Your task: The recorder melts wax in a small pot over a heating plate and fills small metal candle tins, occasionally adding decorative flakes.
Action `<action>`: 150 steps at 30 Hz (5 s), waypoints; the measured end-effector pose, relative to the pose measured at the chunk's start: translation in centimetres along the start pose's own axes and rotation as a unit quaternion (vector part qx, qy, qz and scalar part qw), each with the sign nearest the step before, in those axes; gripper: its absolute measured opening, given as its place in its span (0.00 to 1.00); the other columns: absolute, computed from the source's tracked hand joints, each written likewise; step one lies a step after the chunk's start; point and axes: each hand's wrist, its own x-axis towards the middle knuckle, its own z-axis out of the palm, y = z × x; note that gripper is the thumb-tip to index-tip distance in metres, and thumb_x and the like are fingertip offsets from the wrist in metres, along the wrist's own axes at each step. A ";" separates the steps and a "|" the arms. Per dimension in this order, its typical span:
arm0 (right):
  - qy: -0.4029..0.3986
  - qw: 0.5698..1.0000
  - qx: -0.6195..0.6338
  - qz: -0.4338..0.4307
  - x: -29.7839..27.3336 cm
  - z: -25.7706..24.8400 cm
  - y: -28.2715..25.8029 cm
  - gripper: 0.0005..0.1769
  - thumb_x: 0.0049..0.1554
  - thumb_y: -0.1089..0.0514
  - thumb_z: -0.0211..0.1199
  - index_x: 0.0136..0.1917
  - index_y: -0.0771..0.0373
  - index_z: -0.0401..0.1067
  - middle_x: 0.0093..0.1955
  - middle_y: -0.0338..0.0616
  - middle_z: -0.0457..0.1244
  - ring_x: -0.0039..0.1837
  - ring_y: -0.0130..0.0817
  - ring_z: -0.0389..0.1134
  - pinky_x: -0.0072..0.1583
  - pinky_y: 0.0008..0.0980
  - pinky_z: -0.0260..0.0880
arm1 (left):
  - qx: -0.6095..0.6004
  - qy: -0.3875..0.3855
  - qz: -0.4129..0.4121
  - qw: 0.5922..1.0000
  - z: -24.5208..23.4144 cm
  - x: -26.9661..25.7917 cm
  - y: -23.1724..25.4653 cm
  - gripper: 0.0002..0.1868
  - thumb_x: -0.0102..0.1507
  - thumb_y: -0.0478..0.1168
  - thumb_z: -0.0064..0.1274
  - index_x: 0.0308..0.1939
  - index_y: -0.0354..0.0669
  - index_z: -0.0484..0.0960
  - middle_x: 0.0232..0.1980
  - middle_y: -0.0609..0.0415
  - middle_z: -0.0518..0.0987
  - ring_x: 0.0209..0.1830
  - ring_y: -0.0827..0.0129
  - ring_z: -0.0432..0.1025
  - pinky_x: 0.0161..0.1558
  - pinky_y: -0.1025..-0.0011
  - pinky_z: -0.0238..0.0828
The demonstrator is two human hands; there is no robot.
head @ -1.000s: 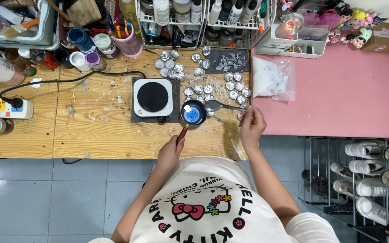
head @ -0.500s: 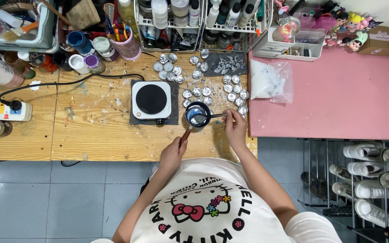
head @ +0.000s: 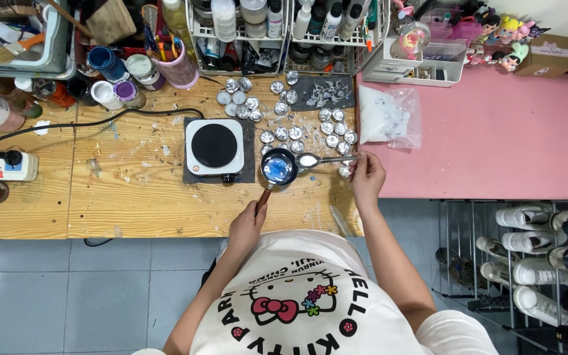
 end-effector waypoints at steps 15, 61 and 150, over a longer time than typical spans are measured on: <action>-0.048 0.913 -0.256 -0.315 -3.0 1.1 -0.1 0.05 0.63 0.68 0.61 0.53 0.70 0.75 0.44 0.52 0.68 0.44 0.42 0.71 0.46 0.38 0.71 | -0.005 0.015 -0.005 1.000 -0.4 -0.7 -0.8 0.21 0.72 0.56 0.38 0.47 0.43 0.76 0.29 0.44 0.79 0.31 0.48 0.76 0.37 0.53 0.68; -0.233 0.904 -0.313 -0.174 -0.3 8.9 -0.1 0.21 0.59 0.49 0.69 0.63 0.57 0.73 0.57 0.44 0.65 0.52 0.37 0.70 0.50 0.34 0.74 | -0.161 0.158 -0.018 0.974 -8.9 1.5 -7.1 0.23 0.72 0.54 0.41 0.50 0.39 0.80 0.33 0.51 0.78 0.32 0.67 0.72 0.39 0.69 0.68; -0.219 0.832 -0.471 -0.196 6.6 9.8 6.0 0.08 0.54 0.48 0.71 0.45 0.49 0.84 0.41 0.37 0.65 0.47 0.38 0.70 0.44 0.42 0.71 | -0.142 0.144 -0.067 0.977 -10.0 0.7 -5.4 0.23 0.71 0.55 0.41 0.47 0.39 0.80 0.30 0.50 0.76 0.30 0.63 0.71 0.36 0.64 0.67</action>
